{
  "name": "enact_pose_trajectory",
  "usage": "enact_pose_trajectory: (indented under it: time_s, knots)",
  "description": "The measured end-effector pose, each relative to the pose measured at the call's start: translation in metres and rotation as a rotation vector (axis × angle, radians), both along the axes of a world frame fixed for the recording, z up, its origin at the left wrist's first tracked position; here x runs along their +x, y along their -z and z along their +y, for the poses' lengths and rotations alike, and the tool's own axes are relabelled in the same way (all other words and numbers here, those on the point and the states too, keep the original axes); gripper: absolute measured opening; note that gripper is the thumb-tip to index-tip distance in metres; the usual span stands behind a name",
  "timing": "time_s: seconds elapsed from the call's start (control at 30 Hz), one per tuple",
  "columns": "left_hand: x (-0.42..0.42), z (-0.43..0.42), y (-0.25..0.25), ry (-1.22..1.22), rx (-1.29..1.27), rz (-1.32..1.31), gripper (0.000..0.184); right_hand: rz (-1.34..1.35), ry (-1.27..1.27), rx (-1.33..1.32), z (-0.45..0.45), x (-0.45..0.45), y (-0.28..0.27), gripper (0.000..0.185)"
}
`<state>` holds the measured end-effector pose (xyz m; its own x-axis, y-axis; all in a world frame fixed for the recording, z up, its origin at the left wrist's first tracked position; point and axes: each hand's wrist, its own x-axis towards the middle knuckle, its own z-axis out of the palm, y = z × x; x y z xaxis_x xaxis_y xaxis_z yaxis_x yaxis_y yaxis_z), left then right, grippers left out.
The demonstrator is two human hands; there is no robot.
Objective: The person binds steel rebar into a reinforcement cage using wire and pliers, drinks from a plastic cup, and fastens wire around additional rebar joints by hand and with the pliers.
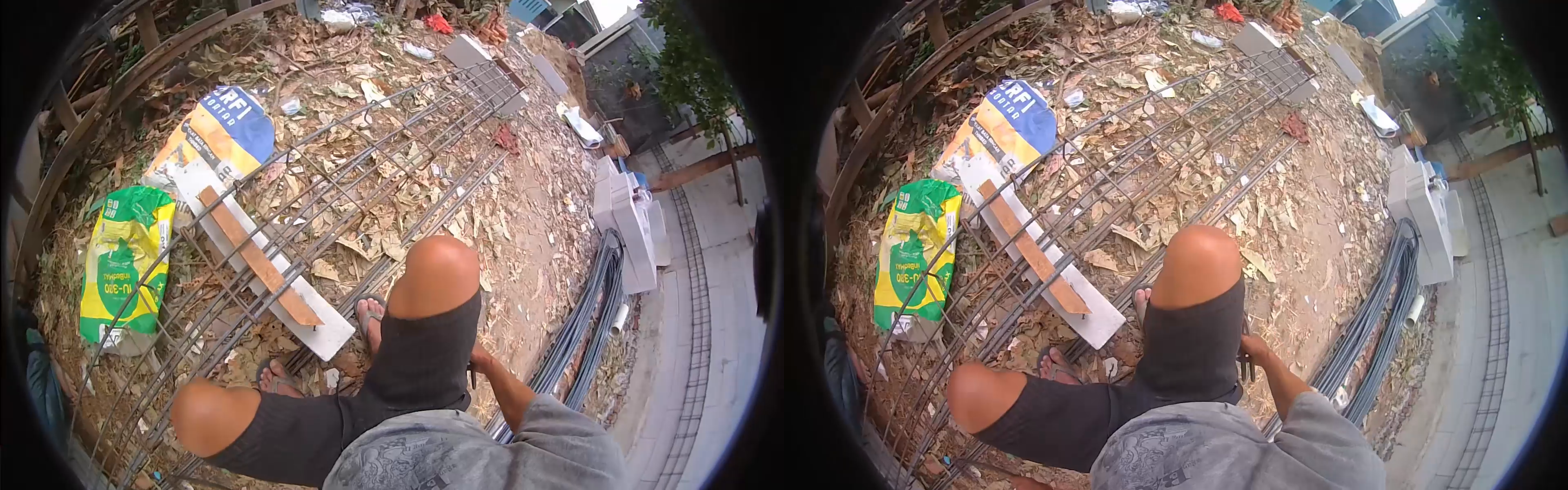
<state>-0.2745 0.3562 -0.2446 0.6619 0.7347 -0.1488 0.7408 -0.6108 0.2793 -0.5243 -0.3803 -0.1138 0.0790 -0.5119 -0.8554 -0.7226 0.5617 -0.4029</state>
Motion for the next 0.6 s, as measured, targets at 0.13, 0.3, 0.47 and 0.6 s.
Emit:
enact_pose_trajectory:
  time_s: [0.13, 0.3, 0.47, 0.6]
  knots:
    - [0.042, -0.073, -0.022, 0.357, -0.064, 0.055, 0.06, 0.183, -0.005, 0.196, 0.094, -0.028, 0.044, 0.031]
    - [0.079, -0.16, -0.041, 0.685, -0.161, 0.227, 0.057, 0.199, -0.293, 0.065, 0.138, 0.015, 0.046, 0.029]
    - [0.105, -0.203, -0.044, 0.851, -0.198, 0.458, 0.053, 0.368, -0.801, -0.348, 0.134, 0.076, 0.024, 0.03]
    - [0.101, -0.166, -0.075, 0.889, -0.181, 0.659, 0.05, 0.506, -1.179, -0.729, 0.113, 0.156, 0.022, 0.033]
